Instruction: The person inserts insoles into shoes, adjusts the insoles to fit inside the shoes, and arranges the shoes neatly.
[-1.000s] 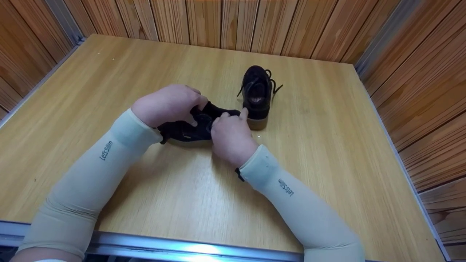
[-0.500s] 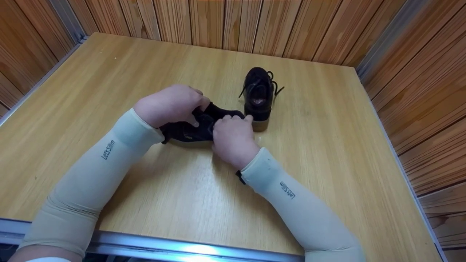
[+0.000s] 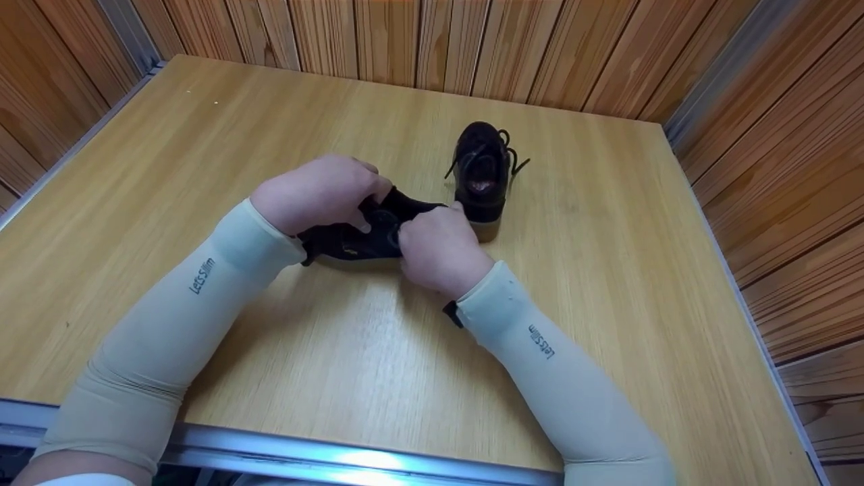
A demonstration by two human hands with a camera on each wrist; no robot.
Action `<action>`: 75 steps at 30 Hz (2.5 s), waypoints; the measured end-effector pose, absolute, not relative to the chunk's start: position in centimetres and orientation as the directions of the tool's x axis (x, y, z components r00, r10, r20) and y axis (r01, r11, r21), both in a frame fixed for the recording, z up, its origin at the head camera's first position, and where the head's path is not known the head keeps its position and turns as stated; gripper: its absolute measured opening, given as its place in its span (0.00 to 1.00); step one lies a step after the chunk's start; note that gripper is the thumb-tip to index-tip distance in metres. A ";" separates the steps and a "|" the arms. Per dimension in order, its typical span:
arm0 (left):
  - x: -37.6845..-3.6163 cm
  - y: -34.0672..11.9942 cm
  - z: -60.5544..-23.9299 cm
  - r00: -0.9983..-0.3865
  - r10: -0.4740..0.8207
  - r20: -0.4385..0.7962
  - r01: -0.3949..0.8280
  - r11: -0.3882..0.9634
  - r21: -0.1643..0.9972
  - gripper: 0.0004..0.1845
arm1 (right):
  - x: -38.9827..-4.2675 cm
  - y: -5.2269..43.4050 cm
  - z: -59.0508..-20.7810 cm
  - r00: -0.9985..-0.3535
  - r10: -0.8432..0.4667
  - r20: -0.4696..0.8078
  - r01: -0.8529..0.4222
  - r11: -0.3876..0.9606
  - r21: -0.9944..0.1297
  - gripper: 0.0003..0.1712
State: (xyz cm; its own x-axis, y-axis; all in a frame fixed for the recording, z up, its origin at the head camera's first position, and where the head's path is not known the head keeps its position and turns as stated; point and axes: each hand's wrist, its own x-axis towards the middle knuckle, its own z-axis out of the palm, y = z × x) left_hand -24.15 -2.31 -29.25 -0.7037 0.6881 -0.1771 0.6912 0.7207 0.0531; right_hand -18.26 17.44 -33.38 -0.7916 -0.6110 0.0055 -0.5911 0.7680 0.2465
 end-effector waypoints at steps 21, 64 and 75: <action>-24.5 -2.0 -29.2 -0.702 0.691 -0.173 0.690 0.720 0.074 0.20 | -17.9 17.3 -33.0 -0.830 -0.552 -0.079 -0.551 0.790 0.269 0.33; -24.3 -2.6 -29.5 -0.701 0.695 -0.157 0.691 0.717 0.087 0.20 | -17.8 17.2 -32.8 -0.843 -0.538 -0.032 -0.531 0.820 0.215 0.18; -24.3 -2.7 -29.4 -0.704 0.691 -0.165 0.687 0.721 0.091 0.19 | -17.7 16.9 -32.7 -0.862 -0.497 -0.095 -0.506 0.841 0.194 0.21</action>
